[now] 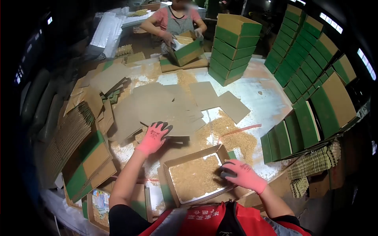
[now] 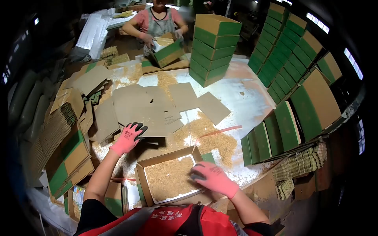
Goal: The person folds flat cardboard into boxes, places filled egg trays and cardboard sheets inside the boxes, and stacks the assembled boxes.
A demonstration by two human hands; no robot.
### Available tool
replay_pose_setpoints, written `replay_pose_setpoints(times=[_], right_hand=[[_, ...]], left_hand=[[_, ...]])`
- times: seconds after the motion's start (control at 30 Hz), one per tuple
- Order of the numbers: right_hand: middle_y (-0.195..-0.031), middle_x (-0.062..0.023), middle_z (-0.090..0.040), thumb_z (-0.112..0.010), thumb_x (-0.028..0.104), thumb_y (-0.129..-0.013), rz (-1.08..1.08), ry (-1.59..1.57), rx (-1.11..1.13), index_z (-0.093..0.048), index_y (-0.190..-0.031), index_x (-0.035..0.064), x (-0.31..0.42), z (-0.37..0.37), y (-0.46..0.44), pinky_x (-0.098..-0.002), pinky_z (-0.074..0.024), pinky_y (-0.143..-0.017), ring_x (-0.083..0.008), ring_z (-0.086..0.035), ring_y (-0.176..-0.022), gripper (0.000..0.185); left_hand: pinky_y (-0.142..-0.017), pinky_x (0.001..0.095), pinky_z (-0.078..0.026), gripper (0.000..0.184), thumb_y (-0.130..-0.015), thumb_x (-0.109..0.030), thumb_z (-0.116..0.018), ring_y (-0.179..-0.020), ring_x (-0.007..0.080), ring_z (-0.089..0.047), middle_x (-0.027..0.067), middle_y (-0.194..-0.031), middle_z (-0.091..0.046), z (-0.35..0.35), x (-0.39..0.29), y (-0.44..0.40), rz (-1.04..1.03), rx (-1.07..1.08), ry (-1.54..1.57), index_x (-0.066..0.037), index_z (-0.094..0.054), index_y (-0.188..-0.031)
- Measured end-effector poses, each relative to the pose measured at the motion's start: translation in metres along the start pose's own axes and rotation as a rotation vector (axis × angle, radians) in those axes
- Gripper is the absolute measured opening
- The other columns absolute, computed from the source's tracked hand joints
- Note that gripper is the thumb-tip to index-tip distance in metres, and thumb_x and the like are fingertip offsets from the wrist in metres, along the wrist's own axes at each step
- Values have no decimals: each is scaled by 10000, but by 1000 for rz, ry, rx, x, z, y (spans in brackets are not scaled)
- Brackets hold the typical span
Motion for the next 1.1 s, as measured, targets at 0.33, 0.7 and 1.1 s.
replay_pose_setpoints(times=[0.33, 0.7, 1.1], right_hand=[[-1092, -134, -606, -632, -26, -815, 67, -333, -680, -611, -1095, 9, -29, 117, 2, -331, -483, -890, -271, -615, -1019, 283], [-1105, -91, -605, -639, 306, -807, 523, 880, 451, -649, -1038, 142, -29, -85, -17, -387, -449, -804, -253, -580, -990, 283], [-1086, -106, -604, -573, 198, -830, 506, 859, 356, -652, -1099, 148, -24, -143, -15, -478, -477, -852, -304, -586, -987, 285]], left_hand=[[-947, 416, -452, 357, -652, 43, -637, -1086, 285, -552, 80, -1106, -623, 131, -146, 109, 36, -442, 410, -116, -654, -971], [-820, 326, -499, 166, -720, -155, -676, -896, 237, -631, 74, -890, -654, -69, -179, 110, -265, 477, -324, -73, -640, -859], [-1105, 431, -337, 455, -826, -226, -665, -1265, 290, -482, 130, -1316, -553, 80, -173, 159, 290, -27, 92, -69, -568, -1242]])
Point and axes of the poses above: each hand's wrist, its own y-axis away from the middle knuckle, its own z-axis out of the back of the hand, x = y × z, the point moved 9 cm from there along -y, towards the middle knuckle
